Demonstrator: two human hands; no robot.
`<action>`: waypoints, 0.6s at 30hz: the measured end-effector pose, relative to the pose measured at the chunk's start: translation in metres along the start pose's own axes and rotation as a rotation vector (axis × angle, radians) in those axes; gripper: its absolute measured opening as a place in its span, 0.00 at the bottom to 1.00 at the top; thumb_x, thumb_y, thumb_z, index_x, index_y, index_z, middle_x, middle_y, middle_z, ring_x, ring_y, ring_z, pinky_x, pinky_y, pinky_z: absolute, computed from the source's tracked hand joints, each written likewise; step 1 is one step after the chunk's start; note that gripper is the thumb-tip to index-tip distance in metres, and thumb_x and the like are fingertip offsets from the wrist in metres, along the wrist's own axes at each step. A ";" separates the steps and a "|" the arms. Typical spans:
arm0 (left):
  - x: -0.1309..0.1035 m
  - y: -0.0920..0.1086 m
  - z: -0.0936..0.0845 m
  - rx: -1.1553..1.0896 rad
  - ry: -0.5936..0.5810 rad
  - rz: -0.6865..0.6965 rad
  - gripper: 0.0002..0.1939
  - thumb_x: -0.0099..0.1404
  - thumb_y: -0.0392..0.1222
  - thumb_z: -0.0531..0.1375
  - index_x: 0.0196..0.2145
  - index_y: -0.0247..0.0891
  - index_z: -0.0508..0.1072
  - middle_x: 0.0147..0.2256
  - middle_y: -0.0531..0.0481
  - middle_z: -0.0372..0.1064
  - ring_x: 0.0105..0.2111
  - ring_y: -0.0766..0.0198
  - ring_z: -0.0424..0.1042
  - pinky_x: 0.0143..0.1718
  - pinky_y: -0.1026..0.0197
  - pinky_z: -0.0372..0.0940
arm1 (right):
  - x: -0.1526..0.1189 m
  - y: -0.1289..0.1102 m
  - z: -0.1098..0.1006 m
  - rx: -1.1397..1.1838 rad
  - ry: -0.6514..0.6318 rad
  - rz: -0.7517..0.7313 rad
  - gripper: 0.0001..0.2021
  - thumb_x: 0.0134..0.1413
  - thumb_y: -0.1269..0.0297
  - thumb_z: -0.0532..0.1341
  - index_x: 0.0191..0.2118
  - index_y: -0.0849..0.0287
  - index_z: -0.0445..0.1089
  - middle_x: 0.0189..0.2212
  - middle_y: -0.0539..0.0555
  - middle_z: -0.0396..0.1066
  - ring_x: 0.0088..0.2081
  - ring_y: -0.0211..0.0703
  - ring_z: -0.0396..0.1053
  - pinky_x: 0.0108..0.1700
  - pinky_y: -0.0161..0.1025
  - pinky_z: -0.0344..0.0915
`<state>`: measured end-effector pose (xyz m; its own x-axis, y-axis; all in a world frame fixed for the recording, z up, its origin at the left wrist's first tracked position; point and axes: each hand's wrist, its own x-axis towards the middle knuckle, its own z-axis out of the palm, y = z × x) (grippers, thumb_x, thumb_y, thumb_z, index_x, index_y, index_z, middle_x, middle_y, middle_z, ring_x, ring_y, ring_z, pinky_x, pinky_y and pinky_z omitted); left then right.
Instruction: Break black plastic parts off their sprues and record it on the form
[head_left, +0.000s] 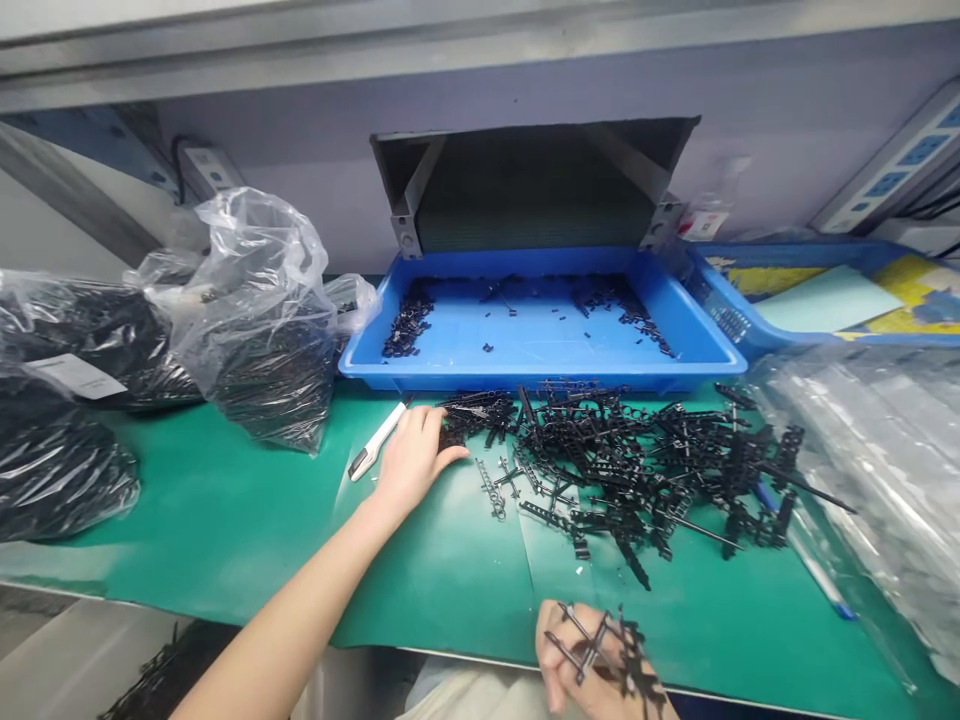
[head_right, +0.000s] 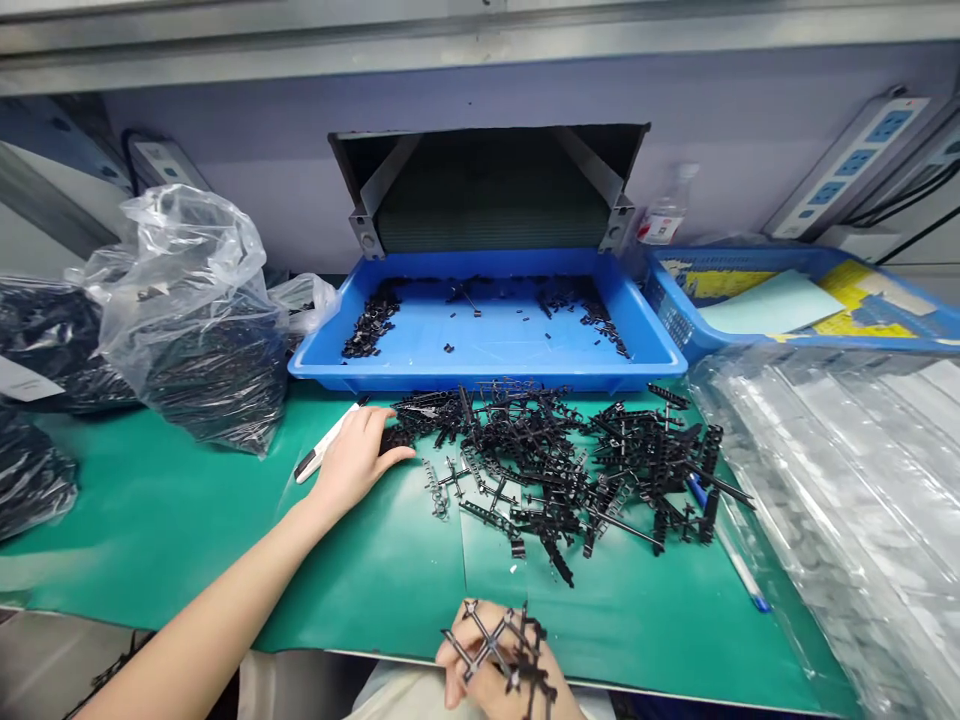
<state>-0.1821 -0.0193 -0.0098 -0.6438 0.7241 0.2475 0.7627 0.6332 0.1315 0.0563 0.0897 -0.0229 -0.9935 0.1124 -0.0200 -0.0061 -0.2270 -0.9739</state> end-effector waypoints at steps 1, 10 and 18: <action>0.000 0.001 0.000 0.034 0.063 0.053 0.23 0.56 0.49 0.59 0.43 0.28 0.62 0.41 0.35 0.62 0.41 0.49 0.61 0.39 0.52 0.60 | 0.001 0.003 0.001 0.054 0.003 -0.007 0.17 0.52 0.48 0.56 0.28 0.58 0.68 0.18 0.49 0.61 0.18 0.34 0.62 0.23 0.32 0.60; -0.021 0.028 0.003 0.043 0.081 0.712 0.14 0.64 0.29 0.44 0.38 0.36 0.68 0.40 0.44 0.68 0.44 0.59 0.62 0.42 0.57 0.56 | -0.006 0.006 -0.002 0.128 0.154 -0.017 0.11 0.48 0.52 0.61 0.27 0.55 0.72 0.19 0.48 0.62 0.19 0.32 0.60 0.25 0.30 0.59; -0.027 0.028 -0.031 -0.308 0.246 0.639 0.11 0.59 0.27 0.51 0.39 0.36 0.67 0.36 0.45 0.70 0.39 0.60 0.66 0.41 0.58 0.57 | -0.005 0.001 0.002 -0.105 0.197 0.080 0.17 0.54 0.49 0.53 0.35 0.55 0.72 0.18 0.51 0.67 0.16 0.36 0.59 0.23 0.35 0.64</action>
<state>-0.1414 -0.0298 0.0166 -0.0652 0.8199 0.5687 0.9893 -0.0213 0.1442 0.0605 0.0872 -0.0234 -0.9488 0.2873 -0.1315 0.0935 -0.1424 -0.9854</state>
